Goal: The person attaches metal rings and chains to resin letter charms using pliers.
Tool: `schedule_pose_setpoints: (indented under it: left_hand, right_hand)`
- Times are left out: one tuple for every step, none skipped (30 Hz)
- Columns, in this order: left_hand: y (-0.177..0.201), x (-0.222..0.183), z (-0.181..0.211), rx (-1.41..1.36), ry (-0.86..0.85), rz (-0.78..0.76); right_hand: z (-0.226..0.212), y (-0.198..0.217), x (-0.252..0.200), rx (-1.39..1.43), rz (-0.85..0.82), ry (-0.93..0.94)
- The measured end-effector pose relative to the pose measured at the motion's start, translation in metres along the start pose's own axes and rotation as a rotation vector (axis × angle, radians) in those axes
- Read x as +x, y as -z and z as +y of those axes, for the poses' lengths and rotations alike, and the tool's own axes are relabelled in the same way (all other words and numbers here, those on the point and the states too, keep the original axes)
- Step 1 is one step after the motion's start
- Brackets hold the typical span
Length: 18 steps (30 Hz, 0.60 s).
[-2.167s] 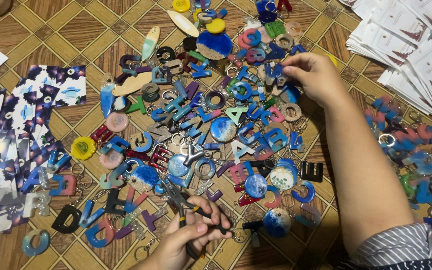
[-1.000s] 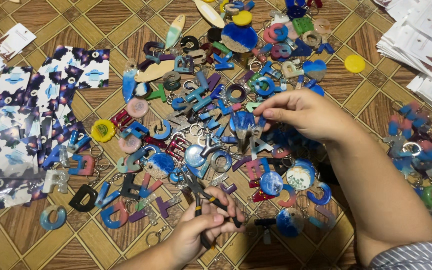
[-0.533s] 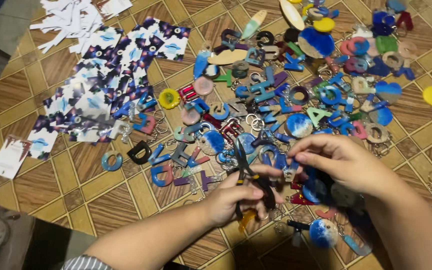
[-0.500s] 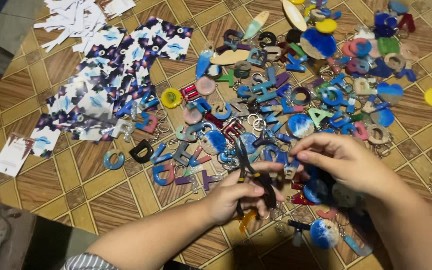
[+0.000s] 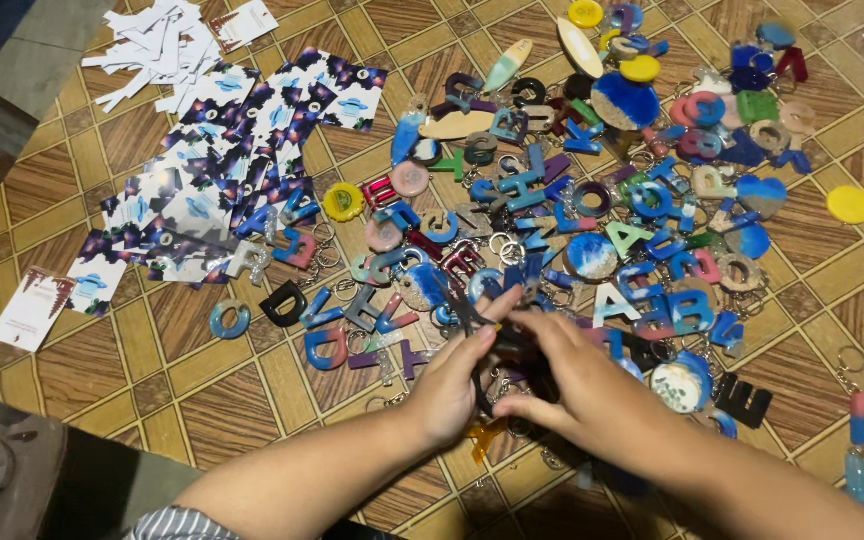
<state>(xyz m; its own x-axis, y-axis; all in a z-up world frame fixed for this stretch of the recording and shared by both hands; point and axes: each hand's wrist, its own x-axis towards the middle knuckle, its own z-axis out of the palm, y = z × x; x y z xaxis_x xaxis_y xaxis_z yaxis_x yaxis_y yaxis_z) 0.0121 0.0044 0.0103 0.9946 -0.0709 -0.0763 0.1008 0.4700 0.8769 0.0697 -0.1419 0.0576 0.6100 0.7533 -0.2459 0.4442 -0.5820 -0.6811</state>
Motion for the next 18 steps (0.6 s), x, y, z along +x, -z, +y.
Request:
schedule_pose_setpoints:
  left_hand:
    - [0.001,-0.002,0.001,0.0,0.003,-0.01]
    - [0.001,-0.004,0.002,0.118,0.022,-0.027]
    - [0.001,-0.003,0.003,0.237,0.04,-0.055]
    - [-0.001,-0.004,0.008,0.238,0.043,-0.076]
    - [-0.003,-0.005,0.014,0.211,-0.022,-0.158]
    - [-0.006,-0.006,0.019,0.181,-0.086,-0.239]
    - [-0.005,-0.006,0.019,0.181,-0.081,-0.259]
    - [-0.005,-0.005,0.018,0.038,-0.06,-0.252]
    - [-0.003,-0.004,0.019,-0.099,-0.038,-0.239]
    - [0.005,0.001,0.024,-0.093,-0.031,-0.256]
    - [0.013,0.006,0.03,0.025,-0.008,-0.155]
    - [0.022,0.011,0.035,0.143,0.015,-0.055]
    - [0.026,0.016,0.054,0.148,0.019,-0.068]
    - [0.031,0.02,0.072,0.121,0.104,0.186]
    - [0.035,0.024,0.091,0.092,0.191,0.445]
    - [0.042,0.025,0.097,0.097,0.196,0.438]
    - [0.048,0.026,0.104,-0.163,0.049,0.643]
    - [0.055,0.027,0.111,-0.428,-0.108,0.836]
  right_hand:
    - [-0.001,0.0,0.001,0.0,0.008,-0.007]
    - [-0.002,0.001,0.001,0.029,-0.027,-0.006]
    - [-0.002,0.003,0.001,0.059,-0.053,-0.011]
    - [-0.001,0.004,0.001,0.059,-0.036,-0.024]
    - [0.001,0.005,0.001,0.161,-0.037,0.022]
    - [0.003,0.007,0.001,0.262,-0.037,0.071]
    - [0.002,0.01,0.0,0.264,-0.019,0.061]
    - [0.001,0.012,-0.002,0.272,-0.06,0.021]
    - [-0.001,0.015,-0.001,0.28,-0.101,-0.014]
    - [0.002,0.015,-0.001,0.285,-0.084,-0.018]
    - [0.005,0.014,-0.002,0.34,-0.05,0.028]
    - [0.009,0.014,-0.002,0.395,-0.015,0.075]
    - [0.009,0.016,-0.002,0.399,-0.002,0.071]
    - [0.009,0.019,-0.003,0.356,0.006,0.078]
    - [0.009,0.02,-0.003,0.314,0.009,0.085]
    - [0.009,0.021,-0.004,0.319,0.016,0.081]
    - [0.009,0.022,-0.004,0.297,-0.009,0.068]
    - [0.008,0.023,-0.003,0.275,-0.035,0.055]
